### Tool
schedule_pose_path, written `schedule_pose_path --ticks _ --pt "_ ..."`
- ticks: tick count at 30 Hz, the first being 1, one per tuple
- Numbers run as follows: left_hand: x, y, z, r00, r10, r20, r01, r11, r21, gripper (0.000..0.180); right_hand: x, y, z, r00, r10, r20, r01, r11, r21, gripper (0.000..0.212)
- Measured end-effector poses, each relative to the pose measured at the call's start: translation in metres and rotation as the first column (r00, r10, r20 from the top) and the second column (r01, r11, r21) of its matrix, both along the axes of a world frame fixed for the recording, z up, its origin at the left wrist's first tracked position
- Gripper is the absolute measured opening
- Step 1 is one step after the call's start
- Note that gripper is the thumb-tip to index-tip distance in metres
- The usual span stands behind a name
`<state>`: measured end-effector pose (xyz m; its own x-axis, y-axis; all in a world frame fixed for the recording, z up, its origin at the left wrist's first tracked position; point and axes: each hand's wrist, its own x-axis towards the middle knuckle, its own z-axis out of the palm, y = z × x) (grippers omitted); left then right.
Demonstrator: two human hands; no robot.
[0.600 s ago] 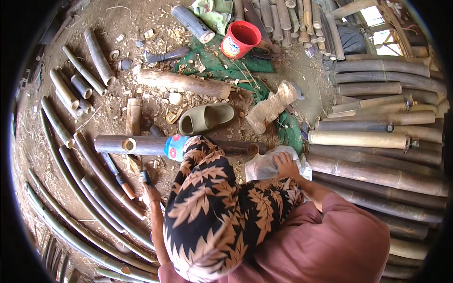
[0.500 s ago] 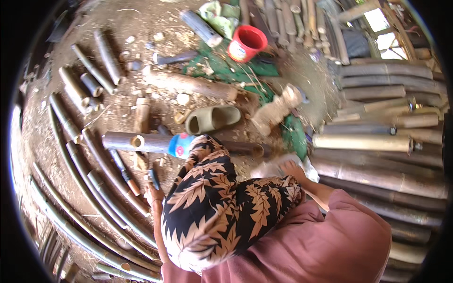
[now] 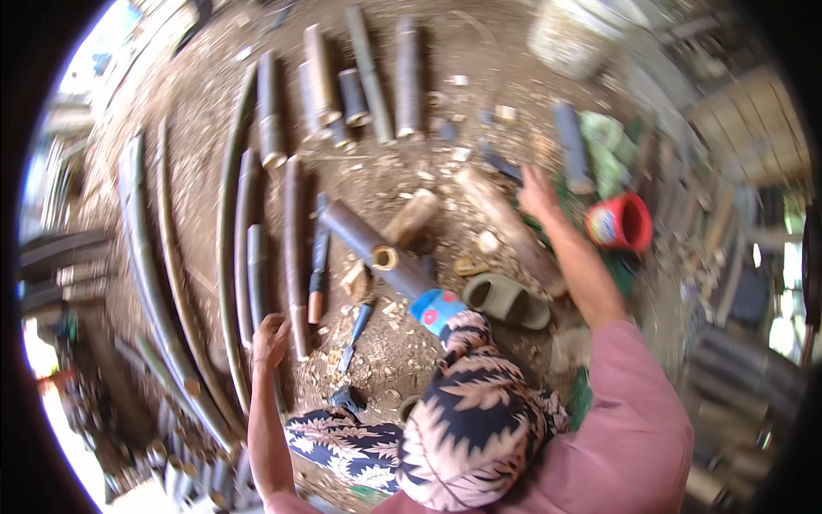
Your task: The person carves a hole into a bamboo stalk using a chisel and then shaves the outer surface of the bamboo with a knife.
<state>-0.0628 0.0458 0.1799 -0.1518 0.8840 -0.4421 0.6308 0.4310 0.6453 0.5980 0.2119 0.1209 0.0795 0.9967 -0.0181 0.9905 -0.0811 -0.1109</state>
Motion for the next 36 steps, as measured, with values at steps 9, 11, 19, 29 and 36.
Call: schedule_pose_path --ticks 9,11,19,29,36 --pt "0.154 -0.017 0.061 0.778 0.053 0.626 0.181 0.935 -0.305 0.047 -0.044 0.07 0.028 0.976 -0.002 -0.217 -0.066 0.95 -0.305 0.037" --pt "0.197 -0.011 0.064 0.591 0.213 0.778 0.119 0.931 -0.346 0.058 -0.062 0.067 0.07 0.911 0.109 -0.397 -0.226 0.938 -0.262 0.04" --pt "0.362 0.031 -0.027 -0.904 0.209 0.374 -0.041 0.827 -0.56 0.088 -0.246 0.055 0.145 0.297 0.89 -0.346 -0.89 0.128 -0.437 0.039" --pt "0.317 0.054 -0.026 -0.847 0.343 0.406 -0.159 0.565 -0.81 0.054 -0.3 0.057 0.104 0.164 0.913 -0.373 -0.812 -0.09 -0.576 0.034" --pt "0.223 0.063 -0.017 0.605 0.673 0.426 -0.21 0.651 -0.73 0.032 -0.304 -0.089 0.074 0.827 -0.048 -0.561 -0.405 0.64 -0.653 0.037"
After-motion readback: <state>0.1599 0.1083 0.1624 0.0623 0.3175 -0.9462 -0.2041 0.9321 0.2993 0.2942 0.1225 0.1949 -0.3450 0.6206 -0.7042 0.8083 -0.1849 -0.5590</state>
